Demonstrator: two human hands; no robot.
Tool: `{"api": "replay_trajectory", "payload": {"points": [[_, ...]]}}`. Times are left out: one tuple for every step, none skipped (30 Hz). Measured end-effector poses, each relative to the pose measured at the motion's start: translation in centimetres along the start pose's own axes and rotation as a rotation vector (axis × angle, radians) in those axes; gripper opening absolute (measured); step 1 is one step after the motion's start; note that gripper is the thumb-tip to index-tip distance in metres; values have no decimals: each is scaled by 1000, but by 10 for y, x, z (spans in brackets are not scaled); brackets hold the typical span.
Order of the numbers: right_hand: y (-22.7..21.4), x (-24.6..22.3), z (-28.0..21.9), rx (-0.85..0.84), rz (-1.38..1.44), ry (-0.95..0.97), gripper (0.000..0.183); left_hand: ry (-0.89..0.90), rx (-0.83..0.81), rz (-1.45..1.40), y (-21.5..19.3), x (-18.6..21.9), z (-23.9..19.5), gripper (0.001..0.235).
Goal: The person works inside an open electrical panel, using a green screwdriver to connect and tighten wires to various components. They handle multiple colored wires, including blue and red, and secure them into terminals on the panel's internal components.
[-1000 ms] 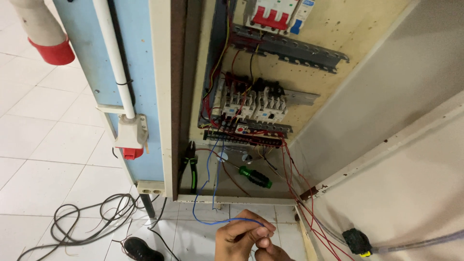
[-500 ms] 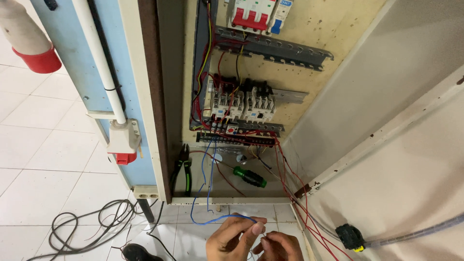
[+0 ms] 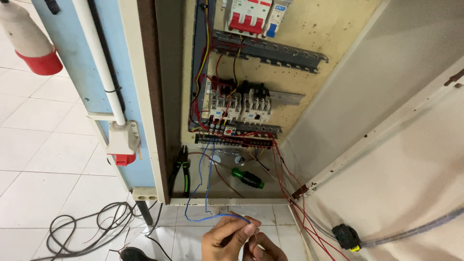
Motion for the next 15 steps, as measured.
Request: {"api": "replay_trajectory", "payload": {"points": [[11,-5,-1,-6,1,0,19,5,3,-1,1,4,0,16],[6,-11,-5,258,-232,21,14,5,27,-32,1,7,0,14],[3,-21,-14,525,-468,47,22,1,52,-64,1,10,-2,12],[-20,-20,-8,521,-468,49,22,3,55,-65,1,8,-2,12],[-29,-21,2,242,-397,-72,15,-17,50,-84,1,5,-2,9],[-37,-23,9,-36,-320,-185,10,-36,46,-103,1,2,-2,14],[-10,-41,13,-34,-321,-183,10,-39,45,-103,1,3,-4,14],[21,-66,16,-109,-617,-335,10,-80,39,-85,1,2,-5,14],[54,-89,20,-183,-914,-492,15,-117,31,-67,2,2,-4,15],[52,-93,23,-181,-915,-493,15,-117,29,-66,1,1,-4,15],[56,-97,24,-305,-969,-594,21,-112,22,-67,1,-1,-4,15],[61,-101,24,-431,-1020,-696,28,-108,15,-67,1,-2,-4,15],[67,-107,32,-435,-1020,-696,28,-106,16,-70,1,-1,-3,15],[44,-96,48,-35,-893,-70,15,-107,18,-43,1,0,-3,15],[27,-83,41,361,-689,538,30,-108,21,-17,1,1,-3,16]]}}
Point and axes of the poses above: each hand's wrist, its own z-axis towards the middle knuckle, its own y-axis out of the palm, x = y × z, the point moved 5 cm from there along z, towards the middle knuckle, and after that the axes turned 11 degrees about -y, right-handed, at the moved point
